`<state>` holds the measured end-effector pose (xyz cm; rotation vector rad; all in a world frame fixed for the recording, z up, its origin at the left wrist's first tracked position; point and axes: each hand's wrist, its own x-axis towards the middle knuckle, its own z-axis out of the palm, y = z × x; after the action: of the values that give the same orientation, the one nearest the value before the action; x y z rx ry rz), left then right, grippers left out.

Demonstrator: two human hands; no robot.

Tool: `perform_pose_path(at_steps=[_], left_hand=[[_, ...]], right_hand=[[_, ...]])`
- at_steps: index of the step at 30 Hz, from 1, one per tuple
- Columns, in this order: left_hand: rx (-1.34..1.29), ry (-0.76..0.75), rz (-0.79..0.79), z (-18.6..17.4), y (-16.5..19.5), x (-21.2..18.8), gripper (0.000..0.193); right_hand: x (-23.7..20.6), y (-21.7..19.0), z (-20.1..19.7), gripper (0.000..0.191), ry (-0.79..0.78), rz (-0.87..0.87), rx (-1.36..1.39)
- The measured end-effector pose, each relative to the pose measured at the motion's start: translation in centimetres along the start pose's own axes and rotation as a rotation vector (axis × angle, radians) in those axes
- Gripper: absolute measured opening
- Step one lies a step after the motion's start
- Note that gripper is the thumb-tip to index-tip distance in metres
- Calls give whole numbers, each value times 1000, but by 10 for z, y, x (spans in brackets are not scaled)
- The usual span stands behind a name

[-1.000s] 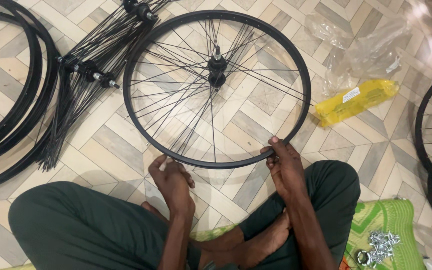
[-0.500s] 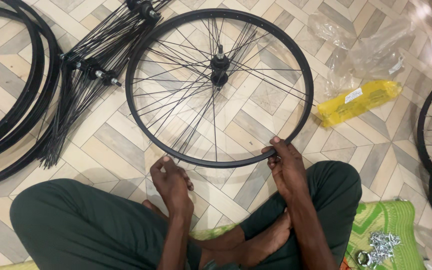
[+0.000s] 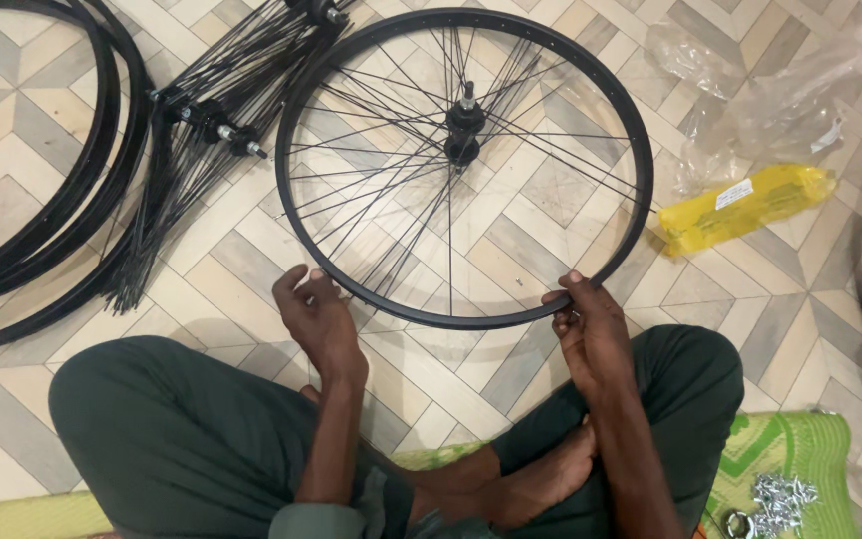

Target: The person laces a bicycle wheel by inserting spokes into the rim and hub, then tightening the nipples by hand. The person works on one wheel at a time, rotating it to access different sections.

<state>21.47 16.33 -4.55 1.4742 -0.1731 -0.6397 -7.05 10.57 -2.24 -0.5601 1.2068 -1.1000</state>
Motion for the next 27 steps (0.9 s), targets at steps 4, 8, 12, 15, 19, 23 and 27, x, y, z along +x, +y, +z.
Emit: perform_pose_path(at_steps=[4, 8, 12, 15, 19, 23, 27], left_hand=[[116, -43, -7, 4, 2, 12, 18], [147, -71, -114, 1, 8, 24, 48], [70, 38, -382, 2, 14, 36, 47], [-106, -64, -142, 2, 7, 40, 19], [50, -137, -32, -1, 0, 38, 20], [199, -36, -74, -1, -1, 35, 18], [-93, -153, -130, -1, 0, 35, 19]], right_hand=[[-1, -3, 3, 21, 9, 4, 3], [-3, -6, 7, 25, 59, 35, -56], [-2, -6, 7, 26, 54, 36, -45], [0, -6, 6, 25, 53, 37, -34], [3, -5, 3, 25, 43, 1, -9], [4, -4, 0, 24, 52, 13, -36], [5, -2, -1, 23, 42, 13, -21]])
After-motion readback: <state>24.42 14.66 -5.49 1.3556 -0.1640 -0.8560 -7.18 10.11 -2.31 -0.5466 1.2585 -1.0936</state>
